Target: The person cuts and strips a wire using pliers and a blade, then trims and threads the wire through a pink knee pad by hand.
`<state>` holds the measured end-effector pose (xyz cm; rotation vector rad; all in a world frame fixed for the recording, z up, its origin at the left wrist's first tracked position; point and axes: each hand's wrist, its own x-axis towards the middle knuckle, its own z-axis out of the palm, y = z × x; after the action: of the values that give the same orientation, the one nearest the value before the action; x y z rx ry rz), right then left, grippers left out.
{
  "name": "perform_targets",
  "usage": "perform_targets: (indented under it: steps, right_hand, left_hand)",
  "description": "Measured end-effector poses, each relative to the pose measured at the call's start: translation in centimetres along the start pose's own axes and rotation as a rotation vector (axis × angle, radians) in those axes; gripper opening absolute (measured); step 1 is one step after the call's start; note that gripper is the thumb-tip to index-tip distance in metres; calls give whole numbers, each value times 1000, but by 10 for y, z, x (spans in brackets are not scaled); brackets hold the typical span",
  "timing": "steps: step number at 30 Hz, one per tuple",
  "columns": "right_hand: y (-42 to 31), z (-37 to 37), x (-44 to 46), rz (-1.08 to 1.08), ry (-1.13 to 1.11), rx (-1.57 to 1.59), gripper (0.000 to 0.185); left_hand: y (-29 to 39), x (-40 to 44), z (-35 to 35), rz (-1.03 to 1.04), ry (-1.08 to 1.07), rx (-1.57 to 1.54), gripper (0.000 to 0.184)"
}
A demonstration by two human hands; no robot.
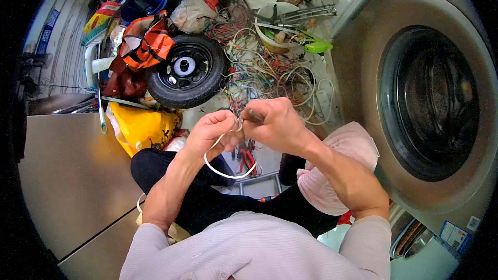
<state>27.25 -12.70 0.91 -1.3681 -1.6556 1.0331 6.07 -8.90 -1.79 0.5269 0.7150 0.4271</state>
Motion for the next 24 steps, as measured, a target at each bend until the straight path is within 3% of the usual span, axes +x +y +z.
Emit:
perform_targets:
  steps: [7,9,12,15,17,18,19,21,22,24]
  right_hand:
    - [-12,5,-5,-60,2,86,12]
    - [-20,4,-6,261,-116,506,10]
    - [-17,3,-4,437,-194,692,10]
    - [-9,1,1,402,-176,638,6]
    - [-8,-1,1,377,-143,606,7]
    - [-6,-2,0,261,-94,433,7]
    - [-5,-3,0,145,-43,261,7]
    - [-6,-4,-1,124,13,182,8]
    - [-4,-3,0,86,71,117,9]
    - [-8,-4,1,37,154,7,10]
  left_hand:
    - [0,-3,-11,-90,-311,-175,21]
    - [-10,-2,-11,-170,-342,-283,24]
    - [-20,3,-12,-178,-398,-401,24]
    - [-20,10,-14,-247,-453,-500,22]
    - [-12,13,-14,-105,-296,-166,21]
    - [-11,13,-10,-44,-155,-77,22]
    - [-3,12,-10,-33,-166,1,20]
    - [7,5,4,272,33,435,22]
    - [14,1,12,268,27,440,22]
    - [23,-7,22,910,209,1375,30]
